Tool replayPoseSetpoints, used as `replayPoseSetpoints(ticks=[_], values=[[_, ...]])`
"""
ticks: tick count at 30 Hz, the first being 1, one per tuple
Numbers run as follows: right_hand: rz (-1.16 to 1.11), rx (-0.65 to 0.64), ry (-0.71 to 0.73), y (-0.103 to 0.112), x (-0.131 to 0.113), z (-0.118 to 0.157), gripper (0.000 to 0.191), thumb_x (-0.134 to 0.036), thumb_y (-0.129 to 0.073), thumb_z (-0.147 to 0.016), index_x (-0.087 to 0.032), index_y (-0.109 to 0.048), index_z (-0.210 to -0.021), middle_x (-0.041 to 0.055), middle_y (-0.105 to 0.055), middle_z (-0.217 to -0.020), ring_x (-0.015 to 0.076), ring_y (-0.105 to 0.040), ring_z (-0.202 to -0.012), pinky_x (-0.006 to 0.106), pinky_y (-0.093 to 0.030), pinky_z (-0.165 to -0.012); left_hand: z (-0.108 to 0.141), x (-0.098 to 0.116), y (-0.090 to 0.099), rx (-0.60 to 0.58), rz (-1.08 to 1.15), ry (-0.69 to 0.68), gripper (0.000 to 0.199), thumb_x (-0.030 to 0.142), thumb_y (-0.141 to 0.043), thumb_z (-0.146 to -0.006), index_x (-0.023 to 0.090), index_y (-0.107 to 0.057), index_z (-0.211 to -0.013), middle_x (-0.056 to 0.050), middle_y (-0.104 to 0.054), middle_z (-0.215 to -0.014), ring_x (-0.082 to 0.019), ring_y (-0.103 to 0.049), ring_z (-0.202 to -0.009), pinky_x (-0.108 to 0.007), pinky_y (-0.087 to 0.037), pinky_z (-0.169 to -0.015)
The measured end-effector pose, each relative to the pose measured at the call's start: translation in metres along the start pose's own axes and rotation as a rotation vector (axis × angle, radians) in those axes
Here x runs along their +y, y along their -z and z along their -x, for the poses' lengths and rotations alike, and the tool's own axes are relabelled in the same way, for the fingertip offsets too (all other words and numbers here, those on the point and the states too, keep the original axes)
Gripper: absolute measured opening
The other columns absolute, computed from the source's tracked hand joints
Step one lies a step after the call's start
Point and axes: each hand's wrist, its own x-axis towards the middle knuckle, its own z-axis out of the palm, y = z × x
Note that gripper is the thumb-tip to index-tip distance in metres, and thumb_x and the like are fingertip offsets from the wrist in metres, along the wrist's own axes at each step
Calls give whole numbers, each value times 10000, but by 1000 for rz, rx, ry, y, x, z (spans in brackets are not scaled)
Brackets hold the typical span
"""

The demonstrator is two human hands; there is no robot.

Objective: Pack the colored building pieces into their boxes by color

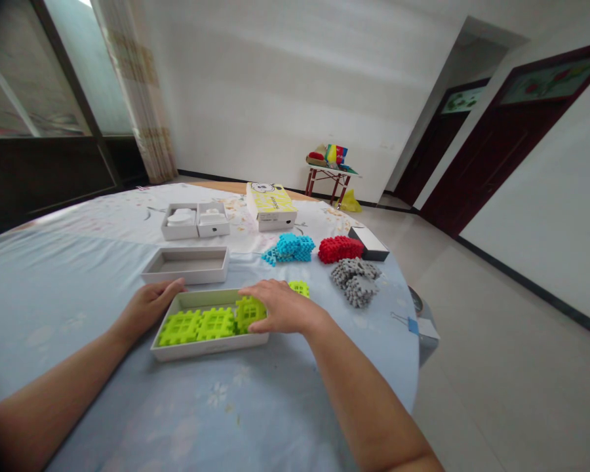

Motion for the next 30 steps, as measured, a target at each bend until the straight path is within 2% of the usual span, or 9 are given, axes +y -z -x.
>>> replayPoseSetpoints(ticks=[5,10,12,15,18,22,26,30], values=[[-16,88,-17,12,11,5,595,-369,-633,-718,-211,-439,-1257,92,-503,-1248,216,-422,-1173,383,-307,-989,0,-2,-1,-8,16,6,486,568,-373,-772,165,-593,-611,-1,-594,-519,-153,-529,-534,-217,-385,-488],[13,227,-168,19,54,15,517,-318,-598,-739,-172,-478,-1220,103,-542,-1196,211,-497,-1089,374,-371,-942,-1,-4,-1,-5,-6,-7,475,551,-368,-782,168,-590,-610,3,-594,-524,-153,-533,-536,-218,-392,-497],[23,217,-244,18,73,20,535,-299,-615,-714,-149,-487,-1211,115,-554,-1172,214,-516,-1059,368,-389,-924,-2,-4,-1,7,-9,-3,471,550,-373,-776,169,-594,-607,5,-593,-520,-151,-531,-531,-218,-392,-495],[48,117,-334,11,92,23,613,-296,-661,-650,-143,-487,-1218,122,-526,-1214,235,-484,-1107,377,-358,-957,-2,-4,0,-3,-6,1,470,550,-376,-771,168,-599,-613,3,-597,-525,-152,-532,-534,-218,-394,-494],[70,25,-365,4,98,24,698,-307,-691,-600,-155,-467,-1243,116,-493,-1259,255,-438,-1157,383,-327,-982,-2,-4,0,-16,-8,10,473,554,-373,-770,168,-598,-615,-1,-604,-534,-157,-538,-546,-217,-396,-494],[79,-26,-382,0,98,22,713,-277,-689,-579,-181,-464,-1249,93,-492,-1267,253,-436,-1163,358,-318,-990,-3,-3,0,-2,-26,26,464,553,-378,-768,176,-593,-604,1,-608,-526,-162,-544,-551,-214,-399,-490],[62,-31,-369,1,98,22,666,-253,-661,-601,-177,-477,-1236,93,-520,-1231,237,-489,-1105,334,-352,-959,-3,-2,1,-6,-34,22,471,558,-370,-774,178,-583,-596,3,-606,-515,-160,-545,-542,-211,-400,-489],[49,24,-370,2,99,22,646,-303,-674,-613,-151,-495,-1214,114,-551,-1168,245,-519,-1049,361,-381,-926,-2,-1,1,-16,-17,12,472,561,-368,-779,177,-580,-603,-1,-604,-521,-159,-543,-541,-214,-398,-490]])
